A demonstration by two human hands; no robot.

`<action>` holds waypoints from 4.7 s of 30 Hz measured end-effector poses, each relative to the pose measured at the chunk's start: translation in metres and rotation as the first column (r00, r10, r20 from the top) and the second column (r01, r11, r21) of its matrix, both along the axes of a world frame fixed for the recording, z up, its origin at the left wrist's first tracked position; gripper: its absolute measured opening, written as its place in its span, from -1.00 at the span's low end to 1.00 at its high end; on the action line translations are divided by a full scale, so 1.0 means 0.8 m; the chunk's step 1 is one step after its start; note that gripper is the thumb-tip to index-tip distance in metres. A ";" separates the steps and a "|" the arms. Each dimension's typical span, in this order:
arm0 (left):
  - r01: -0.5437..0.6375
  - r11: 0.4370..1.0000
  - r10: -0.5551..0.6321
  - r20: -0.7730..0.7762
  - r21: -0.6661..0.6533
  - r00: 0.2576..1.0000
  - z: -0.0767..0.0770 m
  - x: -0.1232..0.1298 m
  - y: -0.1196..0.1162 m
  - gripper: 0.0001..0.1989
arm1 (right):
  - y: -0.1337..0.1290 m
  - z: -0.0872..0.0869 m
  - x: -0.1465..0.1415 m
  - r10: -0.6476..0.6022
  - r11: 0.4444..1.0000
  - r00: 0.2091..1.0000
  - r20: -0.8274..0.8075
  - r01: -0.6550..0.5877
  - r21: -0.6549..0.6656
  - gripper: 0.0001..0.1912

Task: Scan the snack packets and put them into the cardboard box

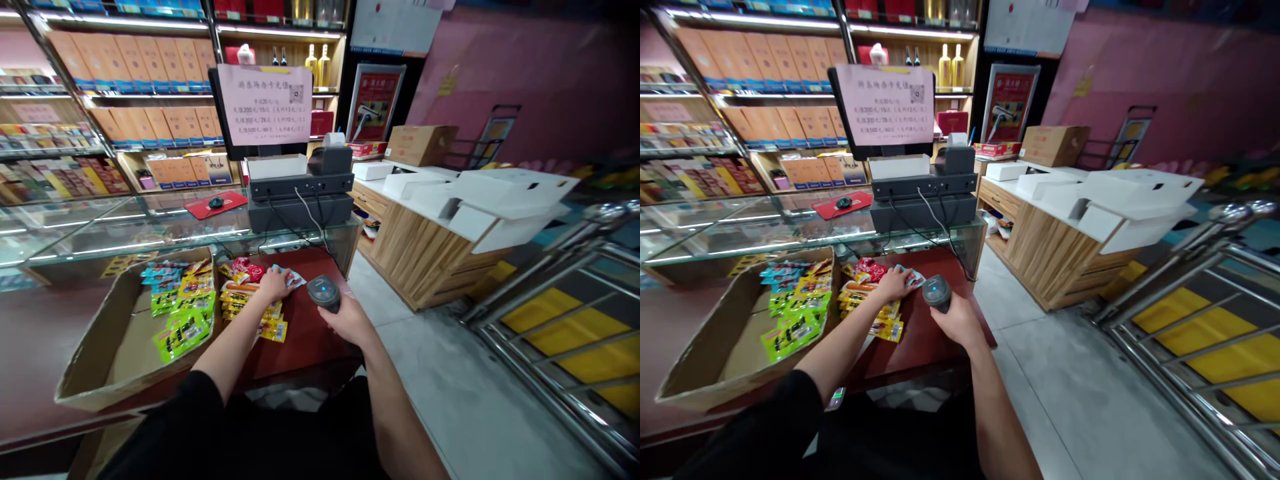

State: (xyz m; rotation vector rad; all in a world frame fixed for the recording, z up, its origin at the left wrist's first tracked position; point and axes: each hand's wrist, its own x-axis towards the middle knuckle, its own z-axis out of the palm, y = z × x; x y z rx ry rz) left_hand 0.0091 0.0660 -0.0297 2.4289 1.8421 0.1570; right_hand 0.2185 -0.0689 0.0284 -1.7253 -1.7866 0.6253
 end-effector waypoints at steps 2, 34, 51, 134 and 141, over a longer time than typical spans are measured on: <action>0.068 0.998 -0.069 0.113 0.012 0.991 -0.005 -0.005 -0.013 -0.43 | -0.003 -0.002 -0.004 0.012 1.000 1.000 -0.006 -0.012 -0.019 -0.78; -0.171 0.918 0.357 0.933 -0.358 -0.042 0.003 0.005 -0.084 -0.71 | -0.011 -0.012 -0.012 0.042 0.997 0.997 -0.067 -0.046 -0.061 -0.75; -0.132 0.923 0.353 0.933 -0.360 -0.073 0.017 0.014 -0.082 -0.64 | -0.022 -0.009 -0.006 0.027 0.993 0.985 -0.168 -0.046 -0.113 -0.84; -0.285 0.939 0.301 0.867 -0.195 0.398 0.001 0.020 -0.043 -0.66 | 0.009 -0.018 0.008 0.020 0.999 1.000 -0.004 -0.020 0.026 -0.69; -0.129 0.947 0.316 0.927 -0.295 0.204 0.015 0.006 -0.049 -0.51 | 0.007 -0.013 -0.008 0.094 0.995 0.989 -0.115 -0.090 0.044 -0.66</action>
